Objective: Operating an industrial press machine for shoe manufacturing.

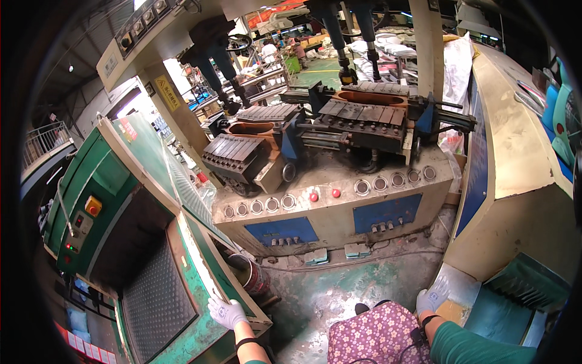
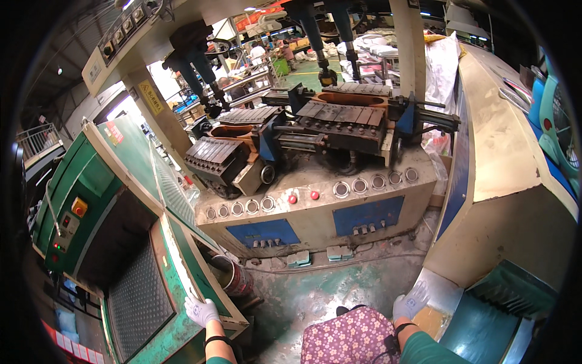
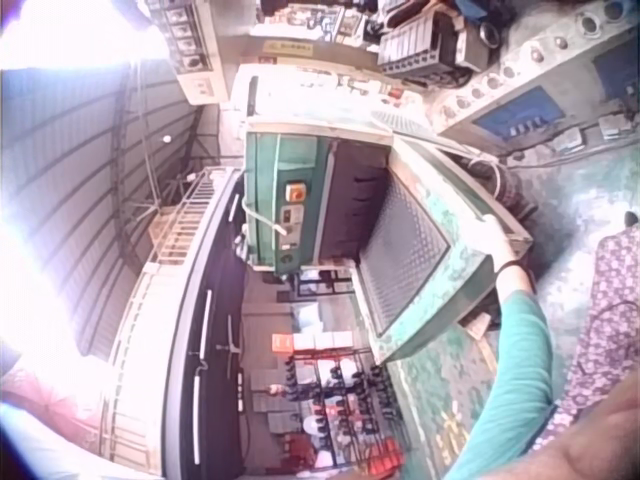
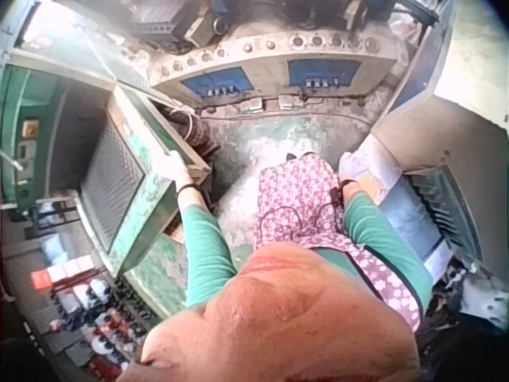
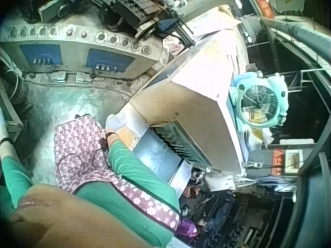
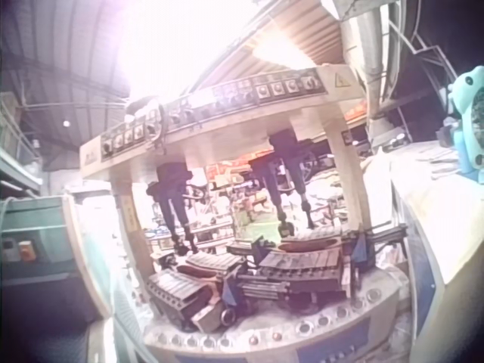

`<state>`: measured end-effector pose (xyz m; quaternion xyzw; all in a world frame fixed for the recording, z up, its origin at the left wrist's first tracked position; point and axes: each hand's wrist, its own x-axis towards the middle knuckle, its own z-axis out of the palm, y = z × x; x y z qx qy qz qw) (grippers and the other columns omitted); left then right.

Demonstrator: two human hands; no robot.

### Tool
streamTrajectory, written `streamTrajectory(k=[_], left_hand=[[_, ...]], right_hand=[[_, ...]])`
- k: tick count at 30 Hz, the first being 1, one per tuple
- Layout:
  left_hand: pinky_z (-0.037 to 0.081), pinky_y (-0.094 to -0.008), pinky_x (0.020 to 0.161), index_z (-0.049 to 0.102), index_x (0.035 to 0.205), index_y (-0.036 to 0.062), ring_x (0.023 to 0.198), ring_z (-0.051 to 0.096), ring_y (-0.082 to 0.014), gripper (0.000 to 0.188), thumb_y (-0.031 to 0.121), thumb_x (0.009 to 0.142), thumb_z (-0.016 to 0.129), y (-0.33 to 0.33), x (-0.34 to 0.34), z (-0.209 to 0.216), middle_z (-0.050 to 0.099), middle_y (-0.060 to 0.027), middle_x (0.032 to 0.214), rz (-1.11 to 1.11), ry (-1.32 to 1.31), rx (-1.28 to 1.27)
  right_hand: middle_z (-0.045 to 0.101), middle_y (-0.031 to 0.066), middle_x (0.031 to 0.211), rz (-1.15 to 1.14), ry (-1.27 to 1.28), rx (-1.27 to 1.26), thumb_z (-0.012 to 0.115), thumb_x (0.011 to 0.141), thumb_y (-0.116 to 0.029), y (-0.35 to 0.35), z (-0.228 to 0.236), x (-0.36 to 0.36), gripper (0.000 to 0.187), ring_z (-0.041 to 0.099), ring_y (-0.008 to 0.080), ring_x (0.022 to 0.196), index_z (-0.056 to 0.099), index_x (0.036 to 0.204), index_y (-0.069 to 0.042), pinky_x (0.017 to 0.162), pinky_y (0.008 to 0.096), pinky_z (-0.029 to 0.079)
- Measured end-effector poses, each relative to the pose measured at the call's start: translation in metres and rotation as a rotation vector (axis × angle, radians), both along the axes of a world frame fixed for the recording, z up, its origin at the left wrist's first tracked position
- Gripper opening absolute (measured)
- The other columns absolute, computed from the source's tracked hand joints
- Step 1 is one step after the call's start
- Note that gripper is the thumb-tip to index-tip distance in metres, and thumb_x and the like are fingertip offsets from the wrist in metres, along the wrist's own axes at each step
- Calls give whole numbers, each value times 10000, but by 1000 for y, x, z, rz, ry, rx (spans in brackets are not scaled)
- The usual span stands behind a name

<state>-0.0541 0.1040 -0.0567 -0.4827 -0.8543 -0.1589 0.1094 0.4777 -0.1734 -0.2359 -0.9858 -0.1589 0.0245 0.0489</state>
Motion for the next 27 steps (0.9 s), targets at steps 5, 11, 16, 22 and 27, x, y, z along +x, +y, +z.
streamTrajectory(k=[5, 11, 16, 22, 27], left_hand=[[348, -451, 1183, 467, 1496, 92, 1405, 447, -334, 779, 241, 791, 762, 3, -6, -9, 486, -167, 1546, 2, 23, 9], [353, -446, 1169, 488, 1474, 81, 1413, 442, -322, 755, 256, 790, 755, 2, -4, -2, 498, -168, 1519, -1, 17, -20], [362, -448, 1161, 504, 1460, 77, 1404, 450, -324, 738, 254, 789, 756, 2, -4, -6, 500, -169, 1517, -6, 35, 5], [359, -447, 1163, 505, 1461, 80, 1403, 453, -324, 736, 255, 792, 755, 1, -7, -9, 503, -167, 1517, 9, 46, -5], [356, -449, 1163, 496, 1468, 85, 1403, 452, -323, 741, 263, 795, 752, 2, -4, -6, 502, -162, 1519, -11, 45, 10]], right_hand=[[209, 146, 1714, -1, 4, -15, 610, 843, -306, 1, 0, 1, 919, 166, 330, 1591, 228, 1637, -41, 1284, 517, 112], [193, 131, 1724, 5, 7, -6, 626, 843, -314, 0, -2, 1, 943, 148, 318, 1598, 205, 1643, -46, 1283, 527, 91], [188, 130, 1728, -4, 24, -17, 627, 844, -300, 2, 4, 0, 938, 154, 307, 1599, 206, 1645, -50, 1283, 530, 92], [203, 134, 1723, -7, 60, -26, 629, 840, -288, 6, 15, -3, 938, 172, 311, 1594, 209, 1644, -52, 1282, 527, 103], [200, 134, 1724, -7, 12, -16, 628, 838, -289, 1, 3, 0, 940, 172, 310, 1594, 208, 1645, -53, 1283, 525, 101]])
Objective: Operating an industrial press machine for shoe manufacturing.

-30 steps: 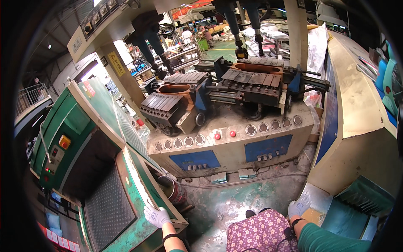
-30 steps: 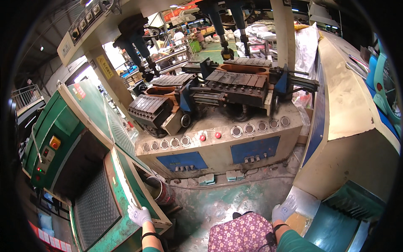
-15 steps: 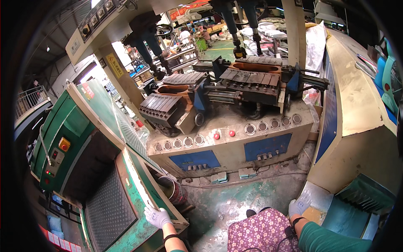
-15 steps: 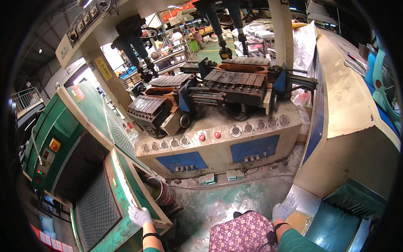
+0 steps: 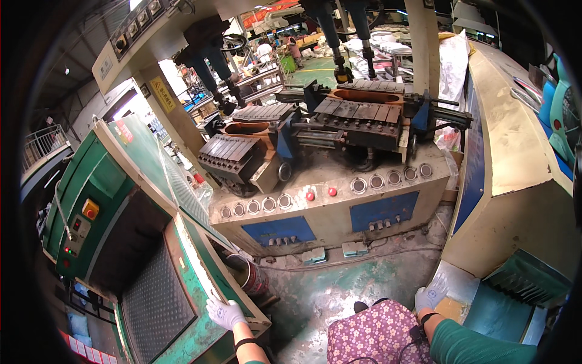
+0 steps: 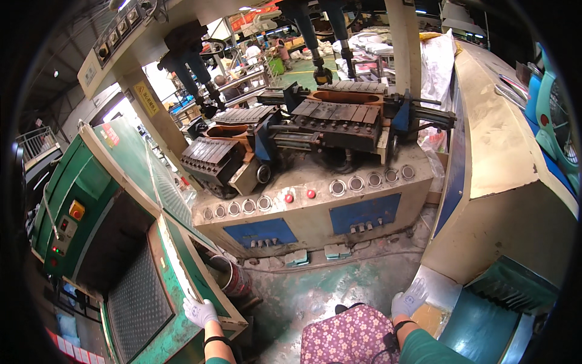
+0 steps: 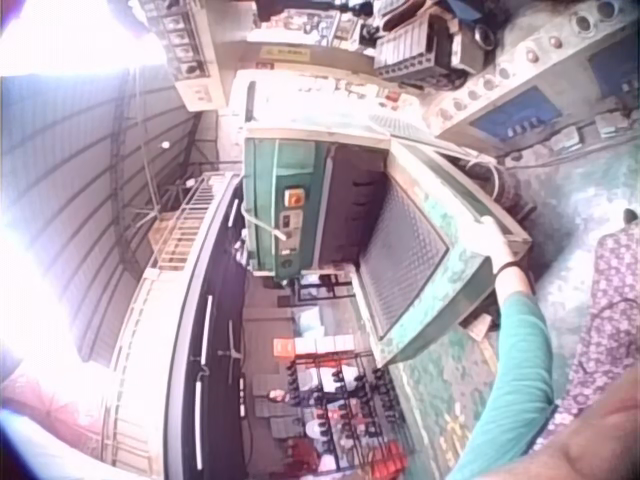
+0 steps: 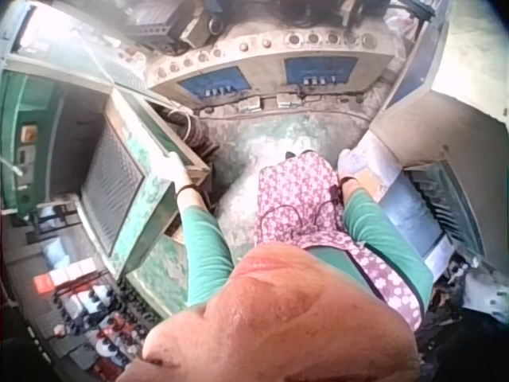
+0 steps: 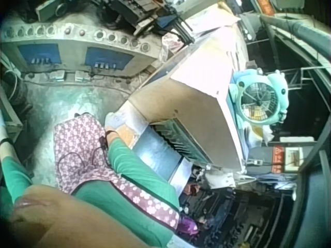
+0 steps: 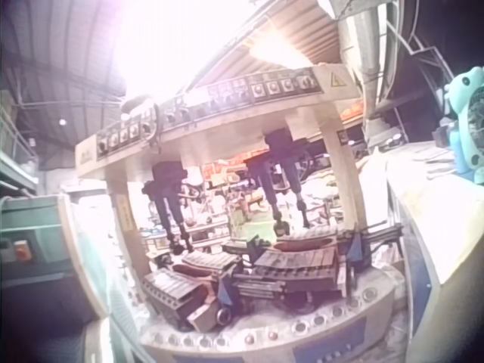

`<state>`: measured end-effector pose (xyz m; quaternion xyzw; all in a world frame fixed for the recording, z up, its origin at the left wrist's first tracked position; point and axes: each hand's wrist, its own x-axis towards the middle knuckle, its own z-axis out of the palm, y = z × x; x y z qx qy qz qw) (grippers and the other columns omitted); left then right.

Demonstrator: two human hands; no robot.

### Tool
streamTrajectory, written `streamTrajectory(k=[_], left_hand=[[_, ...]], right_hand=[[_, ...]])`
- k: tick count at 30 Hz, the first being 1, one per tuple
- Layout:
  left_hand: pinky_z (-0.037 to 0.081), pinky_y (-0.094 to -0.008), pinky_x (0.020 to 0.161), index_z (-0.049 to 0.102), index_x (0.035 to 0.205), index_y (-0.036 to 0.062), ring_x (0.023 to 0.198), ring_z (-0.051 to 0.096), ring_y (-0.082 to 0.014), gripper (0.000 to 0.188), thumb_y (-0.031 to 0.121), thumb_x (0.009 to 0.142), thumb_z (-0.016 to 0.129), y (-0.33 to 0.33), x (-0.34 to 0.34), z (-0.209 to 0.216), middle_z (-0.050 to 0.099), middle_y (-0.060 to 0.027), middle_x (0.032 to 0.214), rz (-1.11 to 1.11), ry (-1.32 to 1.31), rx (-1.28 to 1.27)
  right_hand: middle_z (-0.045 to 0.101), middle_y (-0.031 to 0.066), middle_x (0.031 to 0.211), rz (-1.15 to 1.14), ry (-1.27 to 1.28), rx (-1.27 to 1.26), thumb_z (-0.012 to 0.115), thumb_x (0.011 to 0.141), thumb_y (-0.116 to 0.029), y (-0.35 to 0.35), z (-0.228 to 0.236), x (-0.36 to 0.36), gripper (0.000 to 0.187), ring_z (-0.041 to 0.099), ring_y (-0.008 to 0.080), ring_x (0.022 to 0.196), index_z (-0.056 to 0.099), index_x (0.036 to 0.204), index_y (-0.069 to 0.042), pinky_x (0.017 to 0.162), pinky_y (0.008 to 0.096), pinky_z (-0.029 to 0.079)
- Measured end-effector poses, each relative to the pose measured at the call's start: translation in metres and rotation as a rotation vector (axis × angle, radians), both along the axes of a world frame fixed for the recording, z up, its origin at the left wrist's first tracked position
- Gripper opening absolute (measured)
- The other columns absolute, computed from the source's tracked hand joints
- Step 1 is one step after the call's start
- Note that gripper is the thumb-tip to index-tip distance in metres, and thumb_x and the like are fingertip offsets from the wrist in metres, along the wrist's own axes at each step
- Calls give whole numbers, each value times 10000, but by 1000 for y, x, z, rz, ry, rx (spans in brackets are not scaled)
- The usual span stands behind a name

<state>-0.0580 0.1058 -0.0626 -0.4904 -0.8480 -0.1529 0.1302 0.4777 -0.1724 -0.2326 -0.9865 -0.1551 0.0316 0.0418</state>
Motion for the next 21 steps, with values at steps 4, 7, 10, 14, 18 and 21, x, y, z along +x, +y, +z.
streamTrajectory(k=[4, 7, 10, 14, 18, 21], left_hand=[[357, -448, 1161, 494, 1469, 86, 1406, 448, -321, 745, 262, 793, 752, -1, -2, -1, 502, -161, 1518, 3, -4, -10], [356, -446, 1162, 493, 1471, 86, 1407, 446, -320, 748, 264, 793, 754, 0, -2, -1, 499, -162, 1520, 2, -3, -14], [354, -445, 1163, 491, 1472, 86, 1408, 445, -319, 749, 269, 795, 753, 1, 1, 3, 497, -163, 1523, 2, -15, -30], [344, -451, 1180, 449, 1523, 116, 1406, 438, -330, 799, 223, 798, 765, 1, -2, -1, 476, -164, 1547, 8, -23, -14], [336, -449, 1189, 443, 1528, 123, 1414, 432, -327, 799, 229, 805, 764, 0, 1, 3, 470, -160, 1556, 14, -42, -36], [328, -445, 1197, 443, 1530, 127, 1427, 422, -321, 792, 238, 814, 762, 1, -1, 2, 462, -153, 1569, 22, -52, -55]], right_hand=[[193, 132, 1726, -7, 21, -16, 622, 840, -301, 3, 3, 0, 941, 169, 308, 1595, 206, 1647, -55, 1283, 525, 102], [189, 131, 1728, -5, 30, -13, 618, 842, -304, 1, -1, 2, 938, 167, 307, 1595, 207, 1648, -56, 1282, 524, 104], [188, 130, 1728, -10, 25, -20, 618, 845, -304, 1, -6, 4, 937, 165, 306, 1596, 206, 1648, -54, 1283, 521, 103], [190, 132, 1727, -2, 30, -18, 621, 846, -307, 1, -5, 3, 941, 164, 305, 1597, 202, 1649, -51, 1284, 517, 104], [186, 135, 1727, -1, 29, -21, 625, 847, -308, 2, 0, 1, 951, 159, 303, 1599, 189, 1651, -49, 1286, 515, 99], [182, 135, 1728, -1, 36, -24, 624, 849, -310, 1, -3, 3, 955, 156, 301, 1600, 181, 1653, -48, 1286, 513, 95]])
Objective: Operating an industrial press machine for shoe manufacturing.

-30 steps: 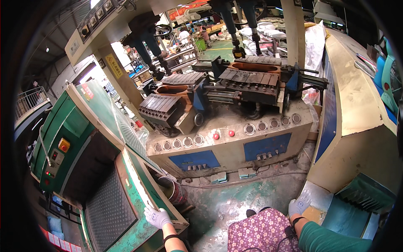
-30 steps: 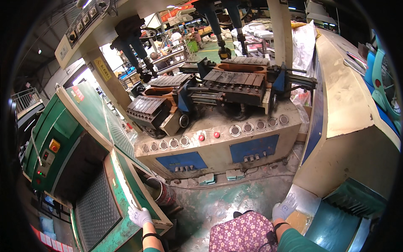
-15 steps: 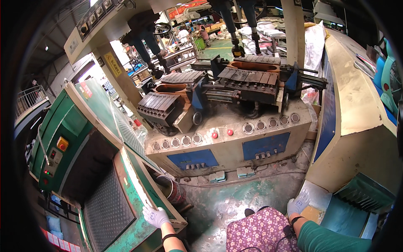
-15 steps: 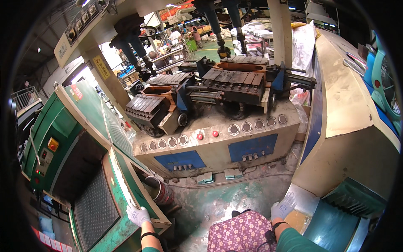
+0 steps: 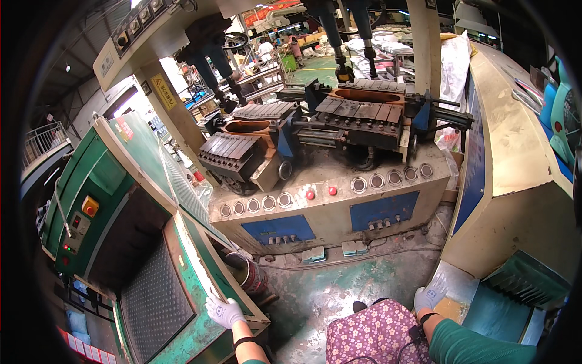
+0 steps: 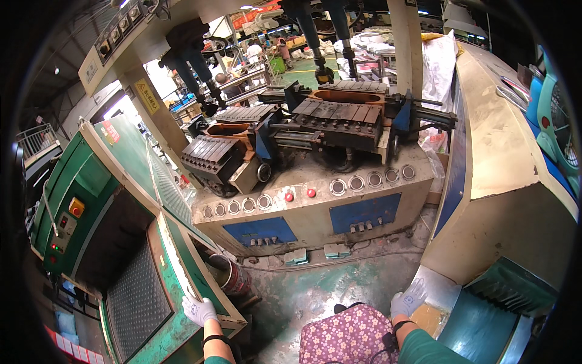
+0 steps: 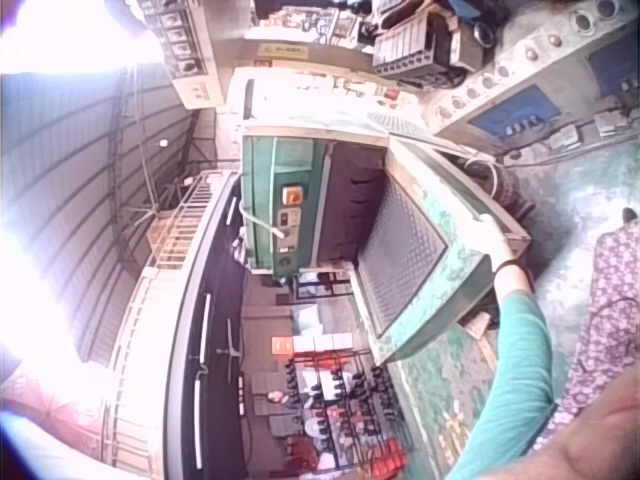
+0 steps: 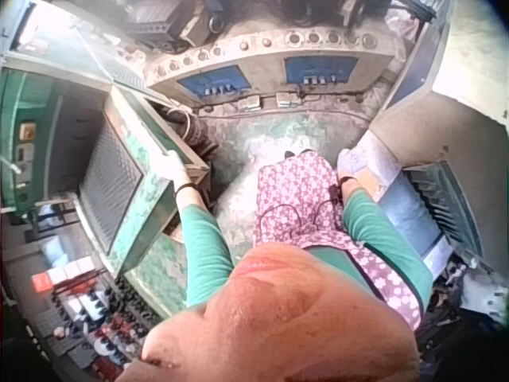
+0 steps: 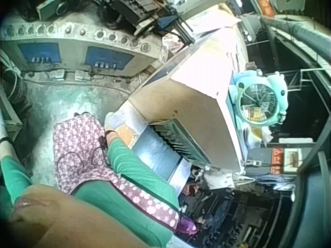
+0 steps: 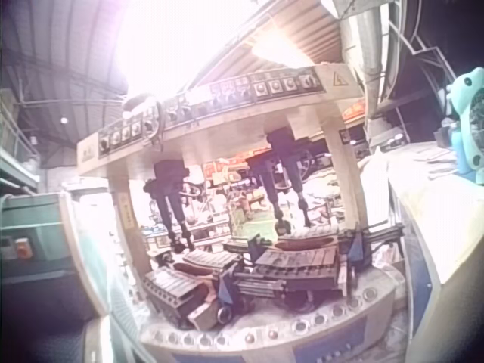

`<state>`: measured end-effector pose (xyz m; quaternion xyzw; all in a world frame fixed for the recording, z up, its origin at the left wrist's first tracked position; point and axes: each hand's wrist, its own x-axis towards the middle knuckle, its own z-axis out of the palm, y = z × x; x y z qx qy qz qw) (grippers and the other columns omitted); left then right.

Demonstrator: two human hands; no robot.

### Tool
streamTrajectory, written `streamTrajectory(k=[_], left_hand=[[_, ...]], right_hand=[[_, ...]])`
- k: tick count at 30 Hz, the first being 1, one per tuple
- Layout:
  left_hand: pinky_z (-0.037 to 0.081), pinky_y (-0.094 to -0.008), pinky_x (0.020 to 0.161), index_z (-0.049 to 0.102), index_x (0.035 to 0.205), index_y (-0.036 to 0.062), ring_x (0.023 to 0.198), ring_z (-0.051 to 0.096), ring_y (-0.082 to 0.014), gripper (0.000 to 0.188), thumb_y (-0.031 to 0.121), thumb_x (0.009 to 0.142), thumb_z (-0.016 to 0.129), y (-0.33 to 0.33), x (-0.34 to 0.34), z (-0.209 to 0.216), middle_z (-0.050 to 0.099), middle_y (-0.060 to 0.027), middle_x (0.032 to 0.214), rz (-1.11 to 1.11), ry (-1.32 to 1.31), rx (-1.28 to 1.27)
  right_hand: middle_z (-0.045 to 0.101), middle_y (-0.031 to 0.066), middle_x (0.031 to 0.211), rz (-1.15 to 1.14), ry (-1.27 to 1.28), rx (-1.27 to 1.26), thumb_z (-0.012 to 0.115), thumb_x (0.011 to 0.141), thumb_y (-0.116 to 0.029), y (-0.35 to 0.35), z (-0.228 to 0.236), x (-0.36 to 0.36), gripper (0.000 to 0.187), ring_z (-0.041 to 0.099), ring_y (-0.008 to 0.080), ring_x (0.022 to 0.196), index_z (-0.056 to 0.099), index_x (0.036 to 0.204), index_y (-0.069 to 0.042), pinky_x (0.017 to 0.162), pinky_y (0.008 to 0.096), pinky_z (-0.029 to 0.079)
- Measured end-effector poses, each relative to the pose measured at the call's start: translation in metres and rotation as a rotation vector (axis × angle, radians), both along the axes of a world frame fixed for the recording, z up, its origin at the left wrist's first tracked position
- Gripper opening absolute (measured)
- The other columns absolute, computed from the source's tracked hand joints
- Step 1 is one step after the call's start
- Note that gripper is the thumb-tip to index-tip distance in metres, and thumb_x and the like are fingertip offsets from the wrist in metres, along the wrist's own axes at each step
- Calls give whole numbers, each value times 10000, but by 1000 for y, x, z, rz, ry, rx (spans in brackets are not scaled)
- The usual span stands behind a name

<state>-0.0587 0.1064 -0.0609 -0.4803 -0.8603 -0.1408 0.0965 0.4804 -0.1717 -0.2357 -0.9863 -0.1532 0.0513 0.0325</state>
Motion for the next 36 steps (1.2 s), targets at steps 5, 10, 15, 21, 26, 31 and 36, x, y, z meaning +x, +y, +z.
streamTrajectory(k=[5, 10, 15, 21, 26, 31, 36], left_hand=[[362, -452, 1158, 503, 1457, 80, 1402, 452, -322, 738, 253, 787, 759, 1, -3, -7, 506, -160, 1511, -21, 60, 68], [340, -444, 1185, 465, 1501, 100, 1424, 429, -317, 771, 250, 805, 761, 0, -2, -4, 476, -153, 1549, -2, 22, 14], [353, -451, 1167, 473, 1487, 91, 1408, 445, -322, 763, 259, 798, 753, -1, 1, 0, 502, -163, 1515, -12, 36, 39], [345, -443, 1183, 444, 1526, 127, 1407, 436, -322, 794, 232, 807, 763, -1, 4, 3, 474, -145, 1552, 8, 13, 11], [356, -445, 1162, 486, 1483, 87, 1402, 452, -322, 758, 249, 793, 755, -1, -2, -1, 500, -165, 1517, -15, 37, 26], [373, -444, 1145, 496, 1470, 80, 1373, 471, -325, 759, 239, 777, 763, 2, 4, 0, 520, -167, 1480, -38, 53, 65], [378, -448, 1140, 501, 1461, 76, 1366, 474, -326, 753, 237, 774, 763, -1, -2, -5, 525, -166, 1469, -27, 67, 80]], right_hand=[[183, 132, 1728, 5, -17, 6, 623, 852, -315, 0, -3, 0, 954, 159, 295, 1599, 181, 1654, -48, 1287, 510, 96], [194, 131, 1725, -4, -11, -8, 624, 855, -324, 1, 1, -1, 946, 168, 290, 1597, 194, 1652, -49, 1287, 510, 98], [197, 133, 1724, -8, -9, -3, 623, 850, -314, 2, 4, -2, 948, 174, 299, 1594, 193, 1651, -47, 1286, 511, 99], [204, 142, 1719, -9, -19, 18, 626, 840, -303, 0, -2, 0, 949, 176, 308, 1592, 198, 1647, -43, 1286, 517, 102], [207, 145, 1717, -2, -16, 30, 627, 839, -298, 1, 3, -2, 946, 176, 310, 1592, 203, 1645, -41, 1286, 519, 104], [205, 146, 1718, -9, -8, 16, 620, 844, -294, -1, 5, -1, 938, 176, 310, 1592, 204, 1645, -39, 1286, 519, 103], [196, 144, 1722, 1, -7, 21, 617, 848, -300, 0, 1, -1, 937, 172, 305, 1594, 201, 1646, -41, 1285, 518, 101]])
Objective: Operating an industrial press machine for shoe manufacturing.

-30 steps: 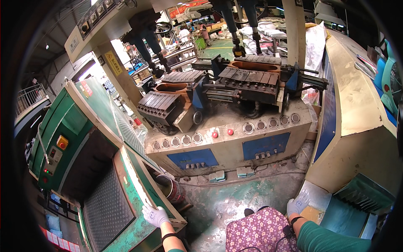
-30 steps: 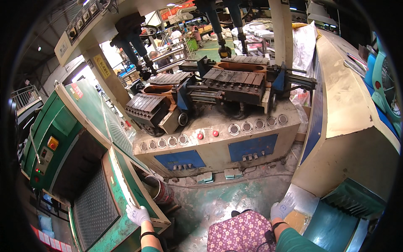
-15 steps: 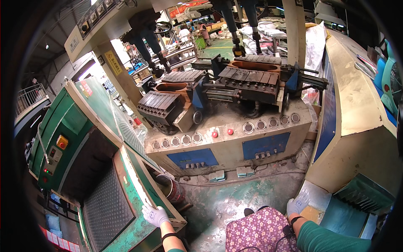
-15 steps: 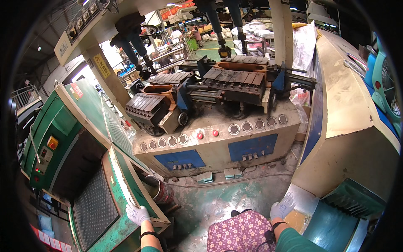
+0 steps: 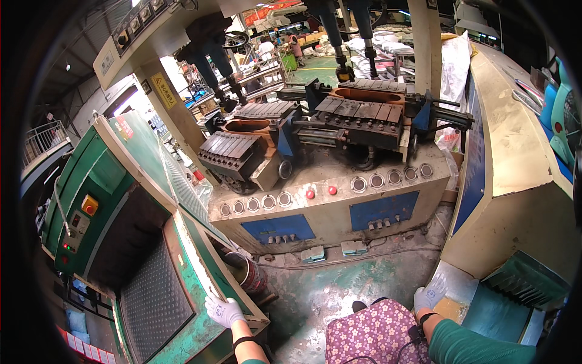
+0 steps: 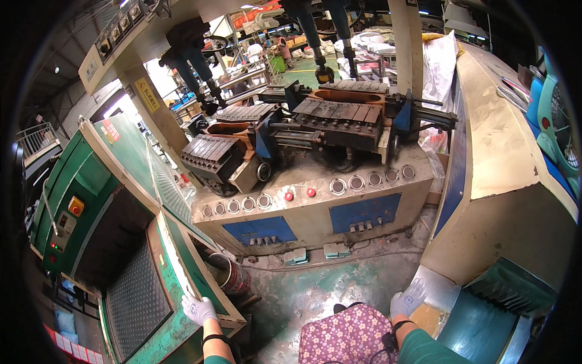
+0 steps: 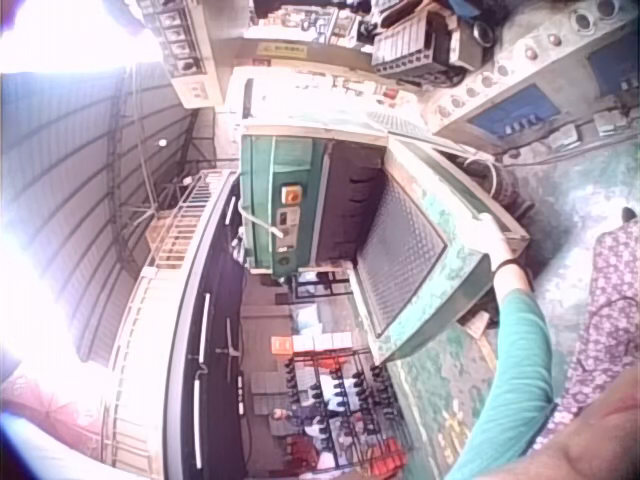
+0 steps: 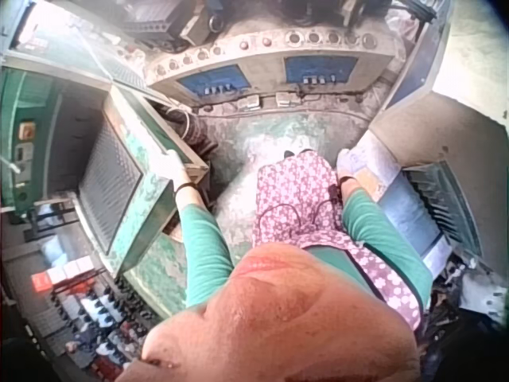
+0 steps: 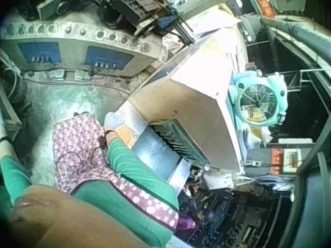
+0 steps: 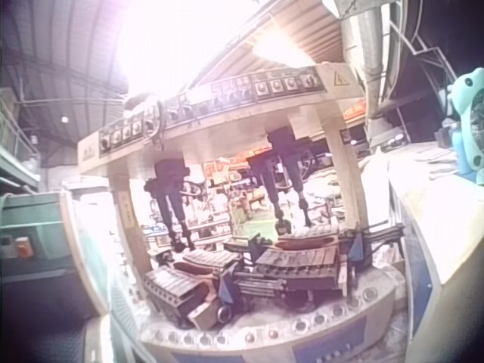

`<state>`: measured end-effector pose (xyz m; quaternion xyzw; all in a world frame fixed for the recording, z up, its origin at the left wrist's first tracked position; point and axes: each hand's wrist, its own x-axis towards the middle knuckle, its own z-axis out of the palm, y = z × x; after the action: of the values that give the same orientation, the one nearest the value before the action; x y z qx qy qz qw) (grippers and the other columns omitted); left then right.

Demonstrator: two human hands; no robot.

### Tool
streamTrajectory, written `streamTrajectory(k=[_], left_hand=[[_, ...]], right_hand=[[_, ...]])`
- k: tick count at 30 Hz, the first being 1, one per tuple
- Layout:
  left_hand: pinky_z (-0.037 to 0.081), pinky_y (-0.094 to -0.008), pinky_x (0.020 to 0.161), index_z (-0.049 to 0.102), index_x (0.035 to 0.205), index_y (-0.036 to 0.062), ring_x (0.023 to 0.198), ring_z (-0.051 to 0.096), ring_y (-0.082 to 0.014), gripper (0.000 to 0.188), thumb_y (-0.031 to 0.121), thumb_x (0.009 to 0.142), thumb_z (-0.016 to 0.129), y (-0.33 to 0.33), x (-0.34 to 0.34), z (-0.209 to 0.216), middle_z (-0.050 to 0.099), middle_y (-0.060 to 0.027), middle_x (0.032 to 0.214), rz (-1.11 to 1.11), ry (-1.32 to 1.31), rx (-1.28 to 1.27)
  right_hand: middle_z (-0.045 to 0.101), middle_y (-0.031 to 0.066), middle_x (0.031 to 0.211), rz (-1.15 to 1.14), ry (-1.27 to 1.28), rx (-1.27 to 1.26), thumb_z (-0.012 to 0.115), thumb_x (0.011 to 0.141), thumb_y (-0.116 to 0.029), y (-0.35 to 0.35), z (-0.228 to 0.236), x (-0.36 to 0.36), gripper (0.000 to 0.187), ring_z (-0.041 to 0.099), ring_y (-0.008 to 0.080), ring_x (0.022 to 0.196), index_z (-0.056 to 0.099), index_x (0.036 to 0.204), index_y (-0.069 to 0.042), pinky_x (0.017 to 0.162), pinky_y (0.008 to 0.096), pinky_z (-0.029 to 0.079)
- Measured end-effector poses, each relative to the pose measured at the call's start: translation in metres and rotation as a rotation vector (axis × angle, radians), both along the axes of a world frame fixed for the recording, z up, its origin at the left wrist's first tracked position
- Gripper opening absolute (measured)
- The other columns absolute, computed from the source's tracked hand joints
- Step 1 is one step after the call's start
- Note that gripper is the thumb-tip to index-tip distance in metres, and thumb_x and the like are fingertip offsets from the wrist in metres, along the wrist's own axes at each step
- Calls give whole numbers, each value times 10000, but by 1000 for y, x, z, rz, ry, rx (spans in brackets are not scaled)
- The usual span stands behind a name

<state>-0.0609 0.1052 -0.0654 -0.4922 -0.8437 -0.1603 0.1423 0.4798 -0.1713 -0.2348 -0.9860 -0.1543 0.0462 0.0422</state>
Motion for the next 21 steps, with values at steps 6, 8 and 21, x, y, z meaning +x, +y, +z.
streamTrajectory(k=[6, 8, 21], left_hand=[[379, -454, 1140, 509, 1449, 73, 1363, 477, -328, 740, 237, 772, 760, 2, 0, 0, 525, -166, 1468, -3, -8, -3], [378, -455, 1141, 509, 1452, 76, 1368, 475, -329, 743, 241, 772, 760, 2, 0, -2, 525, -166, 1472, -2, 1, 11], [364, -451, 1158, 496, 1475, 82, 1397, 457, -326, 759, 244, 781, 759, -1, 5, 6, 510, -165, 1505, -1, -40, -24]], right_hand=[[194, 145, 1722, -9, 8, 6, 619, 846, -302, 0, 1, 0, 940, 173, 310, 1593, 201, 1646, -43, 1285, 519, 104], [199, 145, 1721, -10, 5, 9, 623, 842, -298, 0, -2, 0, 941, 175, 312, 1592, 203, 1645, -44, 1285, 519, 106], [217, 143, 1715, -5, -37, 24, 634, 835, -289, -1, -7, 0, 937, 187, 314, 1589, 220, 1640, -49, 1283, 524, 113]])
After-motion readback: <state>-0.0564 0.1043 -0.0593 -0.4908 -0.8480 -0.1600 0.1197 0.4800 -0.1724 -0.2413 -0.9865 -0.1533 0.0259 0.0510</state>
